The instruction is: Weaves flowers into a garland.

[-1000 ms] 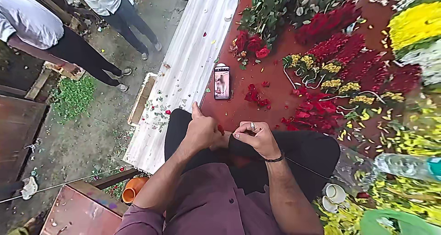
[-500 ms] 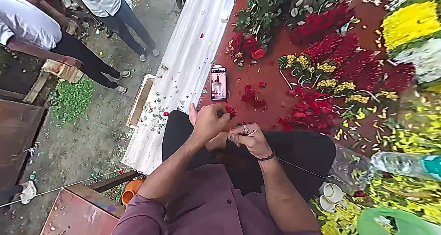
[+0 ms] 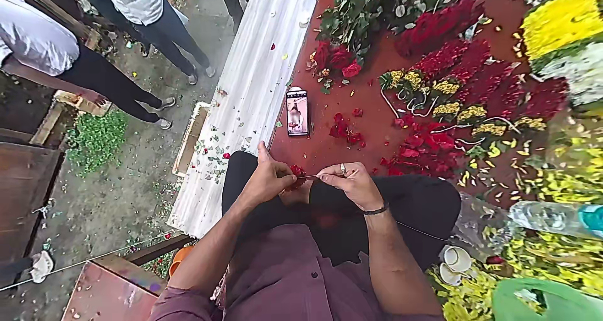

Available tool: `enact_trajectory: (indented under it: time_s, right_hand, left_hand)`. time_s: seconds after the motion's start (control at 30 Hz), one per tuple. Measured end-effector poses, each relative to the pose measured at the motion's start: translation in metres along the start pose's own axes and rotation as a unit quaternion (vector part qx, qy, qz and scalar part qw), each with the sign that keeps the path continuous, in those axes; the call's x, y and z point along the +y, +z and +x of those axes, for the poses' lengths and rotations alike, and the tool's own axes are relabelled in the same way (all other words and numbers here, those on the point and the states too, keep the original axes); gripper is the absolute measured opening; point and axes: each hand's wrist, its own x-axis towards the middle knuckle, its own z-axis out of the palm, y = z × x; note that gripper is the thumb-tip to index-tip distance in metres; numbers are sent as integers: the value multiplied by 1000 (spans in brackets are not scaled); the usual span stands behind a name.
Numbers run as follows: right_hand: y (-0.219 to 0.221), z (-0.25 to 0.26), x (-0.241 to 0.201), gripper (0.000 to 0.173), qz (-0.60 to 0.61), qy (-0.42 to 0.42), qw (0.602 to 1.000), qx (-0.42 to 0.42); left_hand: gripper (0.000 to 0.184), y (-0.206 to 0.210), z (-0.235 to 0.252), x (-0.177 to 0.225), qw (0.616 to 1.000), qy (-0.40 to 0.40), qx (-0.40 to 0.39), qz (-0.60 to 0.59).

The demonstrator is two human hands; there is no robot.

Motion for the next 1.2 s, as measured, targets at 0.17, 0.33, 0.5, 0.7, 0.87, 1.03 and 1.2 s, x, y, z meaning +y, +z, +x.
enact_trajectory:
  time_s: [0.17, 0.33, 0.5, 0.7, 0.87, 1.03, 1.2]
  right_hand:
    - [8, -1, 0, 10, -11, 7, 998, -61]
    - [15, -3, -7, 10, -10, -7, 995, -102]
    - [19, -8, -17, 11, 6, -42, 989, -144]
    - [19, -9, -19, 11, 12, -50, 987, -154]
    - [19, -10, -19, 11, 29, -57, 985, -158]
    - [15, -10, -20, 11, 35, -73, 983, -165]
    - [21, -9, -19, 13, 24, -82, 977, -196]
  left_hand:
    - [21, -8, -9, 2, 997, -61, -33, 30]
    - [25, -17, -19, -2, 995, -70, -75, 3]
    - [22, -22, -22, -11, 988, -46, -130, -62]
    - [13, -21, -23, -8, 989, -66, -106, -78]
    - [16, -21, -23, -4, 987, -64, -106, -104]
    - [13, -21, -25, -9, 976, -55, -143, -156]
    - [13, -15, -24, -11, 987, -68, -98, -107]
